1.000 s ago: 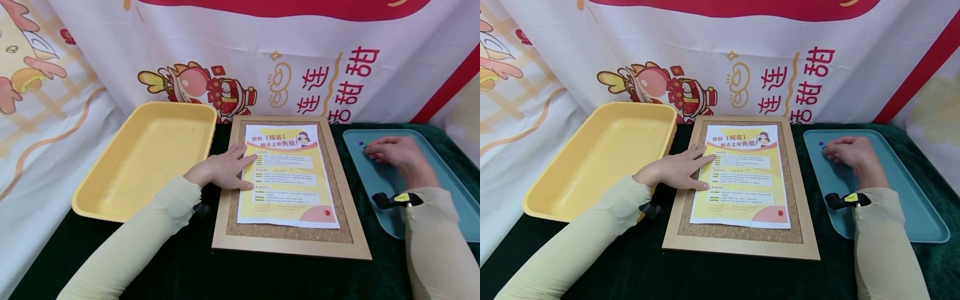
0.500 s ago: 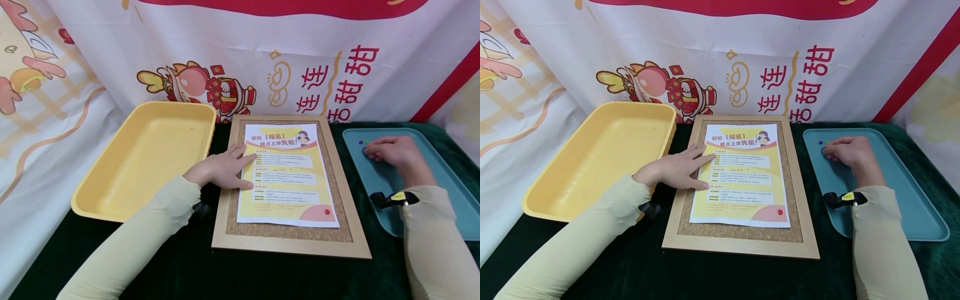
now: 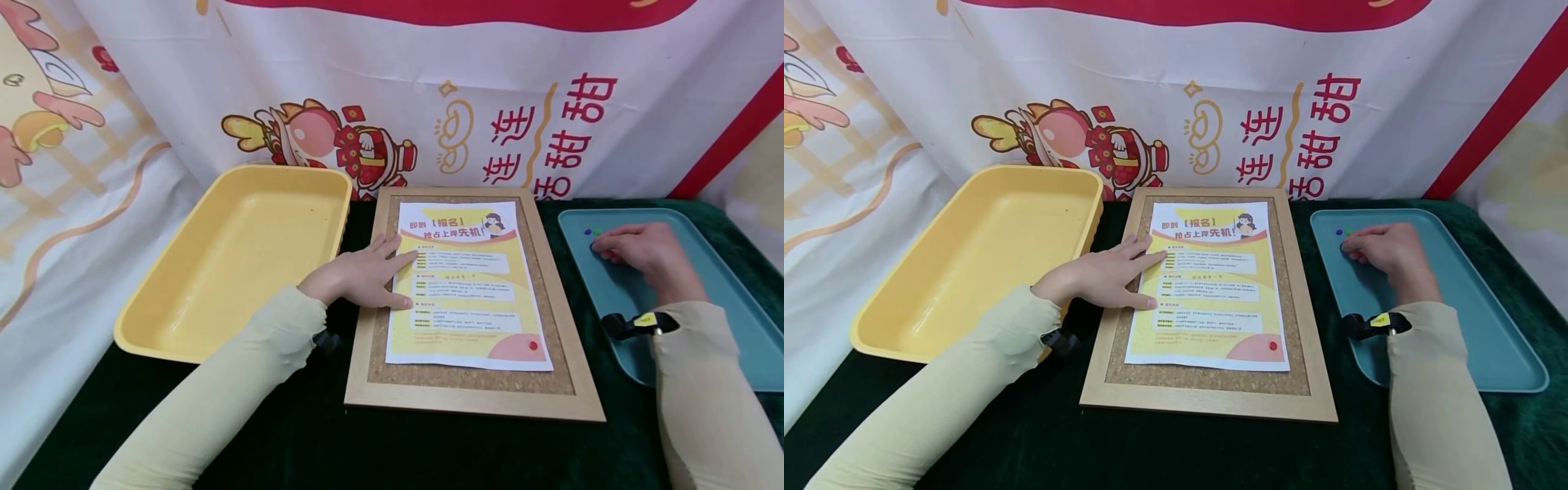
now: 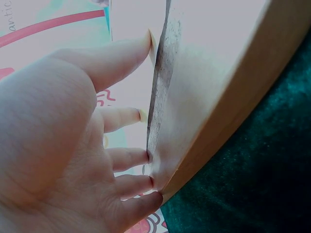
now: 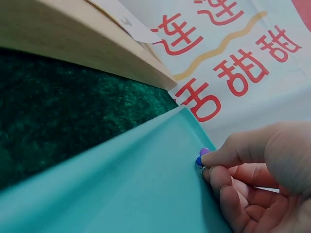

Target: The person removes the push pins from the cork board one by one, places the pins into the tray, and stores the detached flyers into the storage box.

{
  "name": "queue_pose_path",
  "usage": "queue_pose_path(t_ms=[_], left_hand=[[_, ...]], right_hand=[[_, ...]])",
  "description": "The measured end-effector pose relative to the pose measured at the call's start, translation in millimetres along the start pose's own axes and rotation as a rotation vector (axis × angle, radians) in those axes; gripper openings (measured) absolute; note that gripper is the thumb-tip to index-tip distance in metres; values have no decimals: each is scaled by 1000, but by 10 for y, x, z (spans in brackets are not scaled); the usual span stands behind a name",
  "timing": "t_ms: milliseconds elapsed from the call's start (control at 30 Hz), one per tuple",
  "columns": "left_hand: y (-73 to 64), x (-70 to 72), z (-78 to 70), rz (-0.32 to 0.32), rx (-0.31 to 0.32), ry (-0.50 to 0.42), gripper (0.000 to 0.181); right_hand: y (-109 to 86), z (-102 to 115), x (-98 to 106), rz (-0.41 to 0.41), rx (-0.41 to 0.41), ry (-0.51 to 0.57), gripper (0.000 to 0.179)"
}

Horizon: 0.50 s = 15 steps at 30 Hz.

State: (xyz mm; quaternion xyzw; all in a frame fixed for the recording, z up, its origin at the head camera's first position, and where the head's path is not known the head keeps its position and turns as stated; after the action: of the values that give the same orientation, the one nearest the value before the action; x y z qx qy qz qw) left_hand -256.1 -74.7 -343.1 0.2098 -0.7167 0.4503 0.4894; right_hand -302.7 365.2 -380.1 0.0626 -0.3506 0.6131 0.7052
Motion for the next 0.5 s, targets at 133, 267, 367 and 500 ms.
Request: queue_pose_path(t_ms=[133,267,367,500], left_hand=[[-1,-1,-2,0,-2,0,92],[-5,4,-7,1,-6,-1,92],[-8,8,-11,2,-8,1,92],[-15,14,-15,6,-8,1,92]], right_hand=[[-3,1,-8,-4,-16,-3,52],[-2,-6,-10,-2,-27,-4,53],[1,-11,-12,-1,-33,-5,53],[0,-12,-13,1,-39,-5,54]])
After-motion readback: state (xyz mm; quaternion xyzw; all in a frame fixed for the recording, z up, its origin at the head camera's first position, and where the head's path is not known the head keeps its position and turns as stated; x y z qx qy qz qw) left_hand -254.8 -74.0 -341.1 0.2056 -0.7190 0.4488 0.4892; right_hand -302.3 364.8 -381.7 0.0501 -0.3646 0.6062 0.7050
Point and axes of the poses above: each hand's wrist, its own y-axis towards the middle knuckle, its own x-axis out of the back of the hand, z = x × y, the point moved 7 cm from there along y, towards the middle knuckle, and after that the axes turned 6 degrees about y, right-handed, at the moved point
